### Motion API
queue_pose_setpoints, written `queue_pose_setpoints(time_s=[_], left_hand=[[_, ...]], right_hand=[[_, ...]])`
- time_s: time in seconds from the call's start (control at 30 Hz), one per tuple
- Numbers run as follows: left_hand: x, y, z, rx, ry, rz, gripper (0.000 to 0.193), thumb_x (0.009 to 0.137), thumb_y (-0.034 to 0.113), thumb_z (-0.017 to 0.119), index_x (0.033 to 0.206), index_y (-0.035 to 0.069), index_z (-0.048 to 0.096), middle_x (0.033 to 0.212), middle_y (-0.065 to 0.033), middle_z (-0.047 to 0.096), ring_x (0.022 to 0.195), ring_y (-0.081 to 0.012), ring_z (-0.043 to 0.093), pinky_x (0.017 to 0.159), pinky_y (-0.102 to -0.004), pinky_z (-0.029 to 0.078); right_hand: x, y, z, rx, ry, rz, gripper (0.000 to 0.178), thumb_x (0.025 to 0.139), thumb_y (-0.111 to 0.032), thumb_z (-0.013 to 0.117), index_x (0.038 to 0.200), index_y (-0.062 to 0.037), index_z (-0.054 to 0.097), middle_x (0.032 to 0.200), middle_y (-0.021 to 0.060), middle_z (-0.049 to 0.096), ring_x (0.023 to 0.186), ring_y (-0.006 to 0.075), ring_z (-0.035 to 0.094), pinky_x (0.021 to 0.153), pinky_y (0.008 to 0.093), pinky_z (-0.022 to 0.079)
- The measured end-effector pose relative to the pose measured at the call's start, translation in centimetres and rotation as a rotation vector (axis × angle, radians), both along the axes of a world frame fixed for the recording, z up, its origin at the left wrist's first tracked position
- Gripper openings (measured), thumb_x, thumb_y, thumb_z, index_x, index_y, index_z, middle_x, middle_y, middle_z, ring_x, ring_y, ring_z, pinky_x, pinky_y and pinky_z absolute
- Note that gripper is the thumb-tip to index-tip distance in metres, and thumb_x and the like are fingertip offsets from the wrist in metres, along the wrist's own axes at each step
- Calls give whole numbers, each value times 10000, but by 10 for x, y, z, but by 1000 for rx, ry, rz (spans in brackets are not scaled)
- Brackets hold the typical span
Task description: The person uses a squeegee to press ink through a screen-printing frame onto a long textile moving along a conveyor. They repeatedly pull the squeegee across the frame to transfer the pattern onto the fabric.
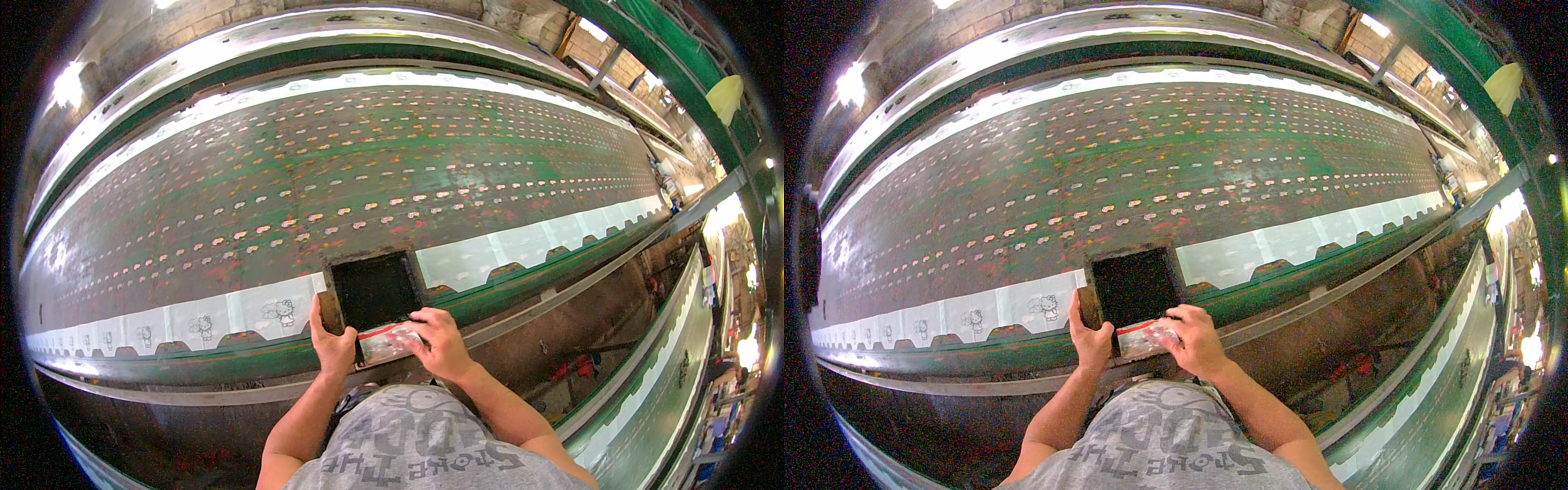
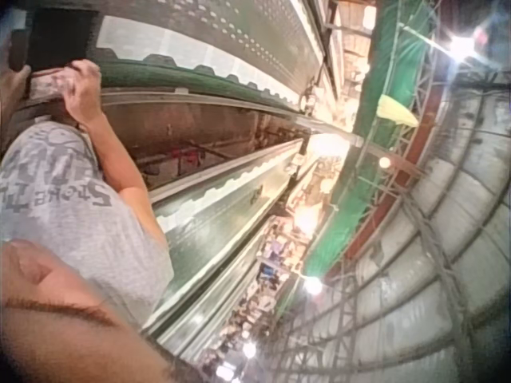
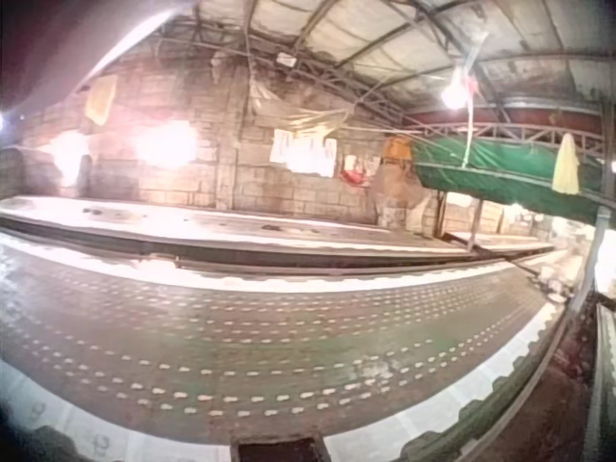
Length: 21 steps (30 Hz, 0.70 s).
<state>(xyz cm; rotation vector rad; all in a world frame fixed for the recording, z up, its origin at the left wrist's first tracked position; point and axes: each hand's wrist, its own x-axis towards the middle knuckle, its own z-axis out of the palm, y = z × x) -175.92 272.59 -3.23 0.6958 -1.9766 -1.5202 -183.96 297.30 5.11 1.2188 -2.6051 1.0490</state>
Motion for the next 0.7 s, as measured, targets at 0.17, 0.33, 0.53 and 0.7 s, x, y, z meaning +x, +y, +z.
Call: queue_pose_setpoints(time_s=[0.17,0.33,0.53,0.7], left_hand=[[-5,12,10,-31,37,39,1009,770,-95,658,1741,-20,393,1645,-209,538,1514,-316,545,1282,-405,406],[-24,49,23,-2,138,15,1024,741,-118,632,1739,-11,429,1701,-185,521,1552,-298,529,1315,-400,376],[-75,128,17,-92,135,6,999,763,-98,641,1734,-37,416,1703,-200,516,1578,-301,499,1326,-400,350],[-114,185,-2,9,167,7,985,782,-109,645,1737,-37,411,1663,-203,550,1540,-291,535,1306,-386,375]], right_hand=[[-11,39,-30,-196,-293,-186,385,1006,-163,839,1366,-37,783,1372,189,726,1277,401,700,1124,466,557],[-23,81,-37,-271,-467,-143,392,1004,-180,837,1368,-48,778,1424,189,725,1357,390,674,1171,479,528],[-66,157,-41,-269,-347,-164,400,972,-163,846,1354,-59,788,1414,187,735,1348,393,672,1193,493,504],[-104,216,-42,-248,-309,-187,382,970,-116,838,1343,-50,793,1401,179,740,1328,380,681,1179,482,511]])
